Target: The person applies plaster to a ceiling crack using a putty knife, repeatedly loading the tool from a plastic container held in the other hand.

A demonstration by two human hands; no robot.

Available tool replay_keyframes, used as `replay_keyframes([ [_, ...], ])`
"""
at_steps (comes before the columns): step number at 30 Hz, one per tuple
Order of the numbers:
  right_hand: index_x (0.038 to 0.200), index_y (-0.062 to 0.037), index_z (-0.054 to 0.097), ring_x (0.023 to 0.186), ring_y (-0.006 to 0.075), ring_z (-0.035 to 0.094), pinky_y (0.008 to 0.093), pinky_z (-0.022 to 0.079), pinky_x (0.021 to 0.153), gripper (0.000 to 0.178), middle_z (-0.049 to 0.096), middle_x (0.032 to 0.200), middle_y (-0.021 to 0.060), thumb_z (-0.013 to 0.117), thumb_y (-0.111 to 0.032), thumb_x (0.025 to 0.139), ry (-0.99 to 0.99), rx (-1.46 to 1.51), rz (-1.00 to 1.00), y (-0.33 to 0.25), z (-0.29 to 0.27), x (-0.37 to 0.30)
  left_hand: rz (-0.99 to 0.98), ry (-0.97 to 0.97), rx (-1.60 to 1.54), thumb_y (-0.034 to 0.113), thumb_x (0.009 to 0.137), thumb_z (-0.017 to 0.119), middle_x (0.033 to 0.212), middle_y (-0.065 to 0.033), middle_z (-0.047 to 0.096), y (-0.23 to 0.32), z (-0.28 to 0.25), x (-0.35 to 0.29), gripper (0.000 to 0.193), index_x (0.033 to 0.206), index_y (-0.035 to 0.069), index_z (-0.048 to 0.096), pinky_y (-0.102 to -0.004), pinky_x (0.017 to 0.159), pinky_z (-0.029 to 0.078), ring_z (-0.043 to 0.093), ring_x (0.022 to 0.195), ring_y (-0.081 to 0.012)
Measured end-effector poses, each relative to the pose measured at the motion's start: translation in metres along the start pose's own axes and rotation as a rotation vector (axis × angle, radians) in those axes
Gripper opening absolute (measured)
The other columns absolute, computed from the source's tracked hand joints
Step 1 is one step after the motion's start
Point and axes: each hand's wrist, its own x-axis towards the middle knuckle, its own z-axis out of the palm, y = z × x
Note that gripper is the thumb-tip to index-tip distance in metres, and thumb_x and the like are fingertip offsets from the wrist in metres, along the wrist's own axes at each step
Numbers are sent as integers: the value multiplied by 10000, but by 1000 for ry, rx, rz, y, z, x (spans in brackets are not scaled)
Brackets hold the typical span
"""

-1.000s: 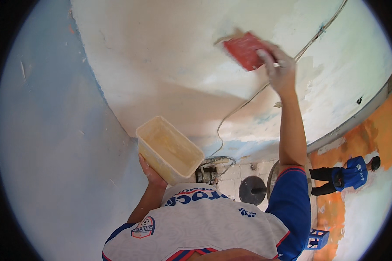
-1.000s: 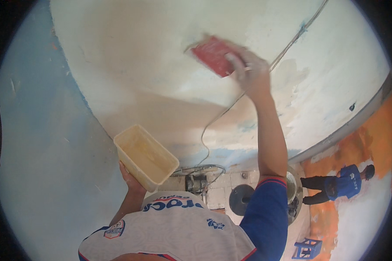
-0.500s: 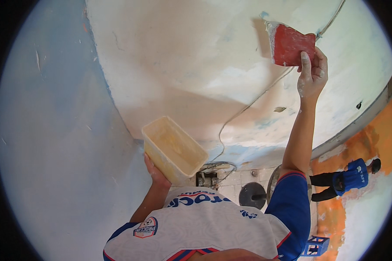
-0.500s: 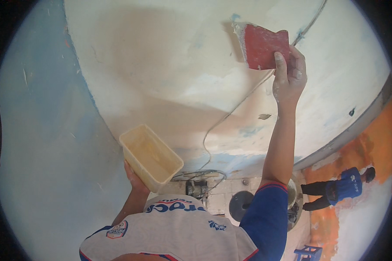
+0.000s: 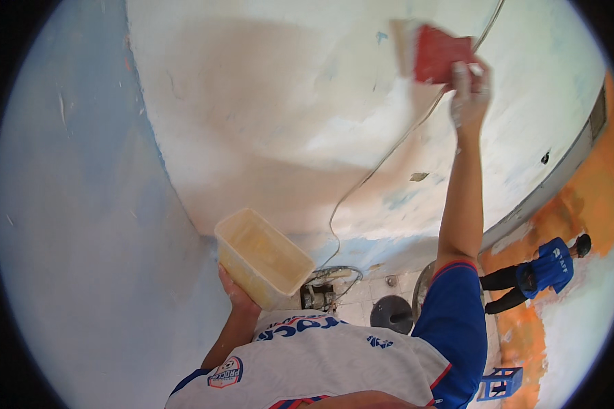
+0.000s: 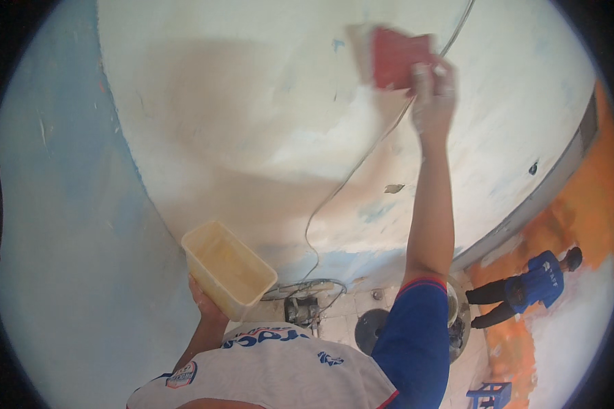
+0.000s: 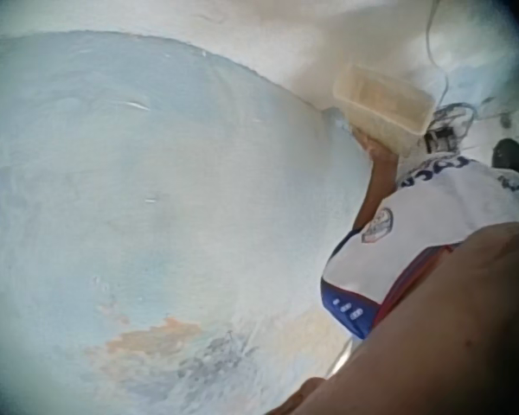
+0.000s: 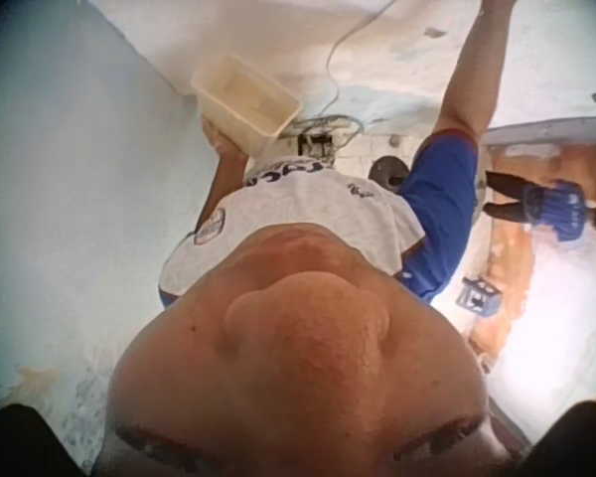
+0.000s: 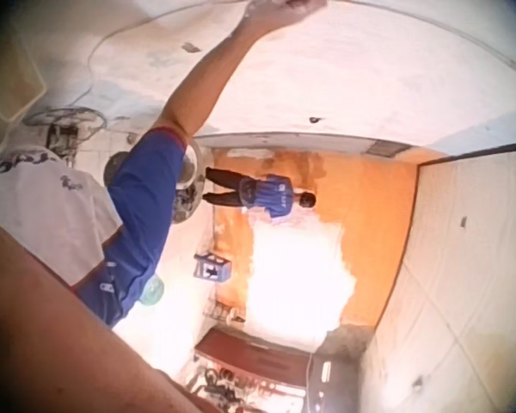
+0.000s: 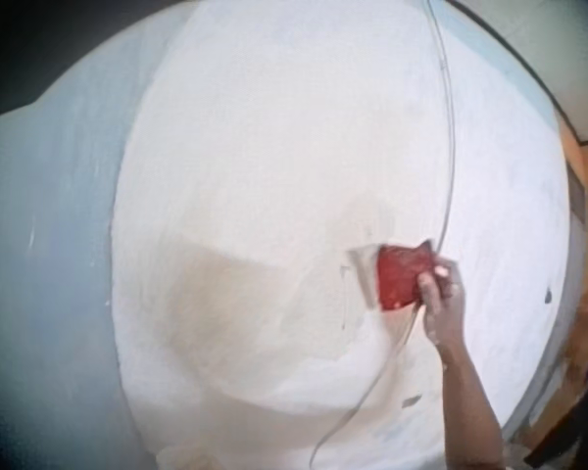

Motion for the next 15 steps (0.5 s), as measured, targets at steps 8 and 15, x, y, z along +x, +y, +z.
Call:
replay_keyframes([
  [8, 1281, -2, 516, 658, 95, 580, 243, 478, 563, 314, 682, 885, 79, 614, -116, 1006, 109, -21, 106, 12, 11, 0, 38, 44, 23, 650, 1002, 327, 1485, -78, 481, 0, 5, -8, 692, 1496, 170, 397, -452, 1107, 422, 493, 1331, -295],
  [15, 1257, -11, 563, 773, 144, 664, 282, 531, 621, 302, 718, 946, 141, 628, -125, 984, 112, -235, 36, 28, 9, 11, 21, 37, 0, 655, 1002, 326, 1492, -77, 472, -9, 4, -6, 696, 1502, 174, 388, -453, 1113, 418, 487, 1336, -291],
])
